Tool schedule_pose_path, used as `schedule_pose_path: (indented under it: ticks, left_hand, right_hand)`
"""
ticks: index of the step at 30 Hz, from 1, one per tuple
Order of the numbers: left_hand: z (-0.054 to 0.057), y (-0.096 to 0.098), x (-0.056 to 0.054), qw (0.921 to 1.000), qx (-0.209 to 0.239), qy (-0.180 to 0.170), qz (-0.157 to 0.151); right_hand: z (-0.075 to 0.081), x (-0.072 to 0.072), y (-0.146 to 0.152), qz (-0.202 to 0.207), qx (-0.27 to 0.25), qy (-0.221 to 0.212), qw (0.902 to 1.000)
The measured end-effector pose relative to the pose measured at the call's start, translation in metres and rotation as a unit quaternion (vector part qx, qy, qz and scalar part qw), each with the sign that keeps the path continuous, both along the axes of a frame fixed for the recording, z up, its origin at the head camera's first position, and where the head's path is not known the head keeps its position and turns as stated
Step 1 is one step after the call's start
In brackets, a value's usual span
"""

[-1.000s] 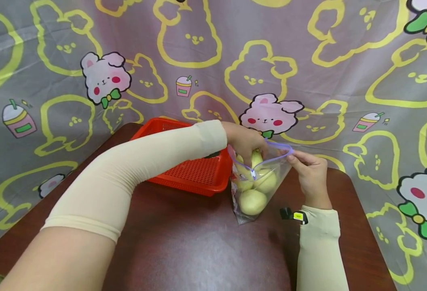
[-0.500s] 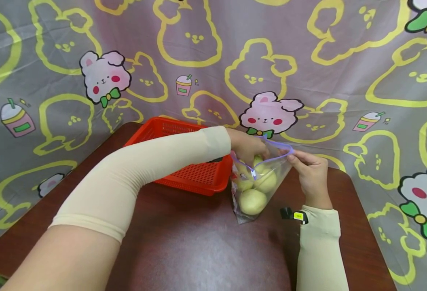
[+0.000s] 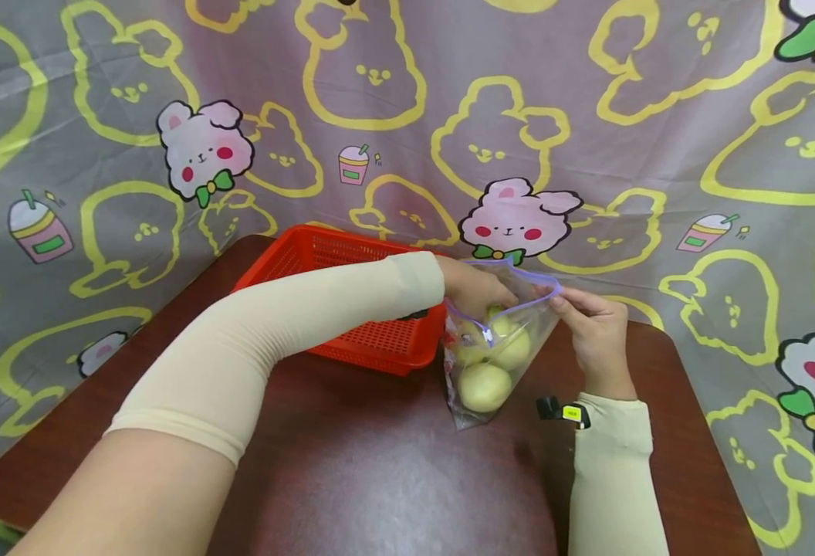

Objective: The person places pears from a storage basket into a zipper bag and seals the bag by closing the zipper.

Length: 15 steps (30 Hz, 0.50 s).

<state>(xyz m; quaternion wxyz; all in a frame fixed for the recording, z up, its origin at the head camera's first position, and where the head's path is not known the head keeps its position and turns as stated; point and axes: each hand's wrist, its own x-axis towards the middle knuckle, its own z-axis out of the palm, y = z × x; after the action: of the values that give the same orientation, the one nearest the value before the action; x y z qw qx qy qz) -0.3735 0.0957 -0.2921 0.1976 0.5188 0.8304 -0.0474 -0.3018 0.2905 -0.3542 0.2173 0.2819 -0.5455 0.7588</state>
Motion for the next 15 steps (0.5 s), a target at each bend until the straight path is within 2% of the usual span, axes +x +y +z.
schedule_pose_path:
  ticks: [4,10,15]
  left_hand:
    - [0.0008,0.0006,0.0018,0.9997,-0.016,-0.007,0.017]
    - [-0.0023,0.0002,-0.0002,0.9997,0.013,-0.021,-0.008]
    - [-0.0059,0.0000,0.0007,0.9980,0.018,-0.059,-0.014]
  right_hand:
    - [0.0015,-0.0003,-0.0002,-0.005,0.008,-0.002,1.0000]
    - [0.0011,0.0002,-0.0002,-0.011,0.027,0.003,0.9996]
    - [0.0000,0.0009,-0.0005,-0.001,0.025,0.003,0.9997]
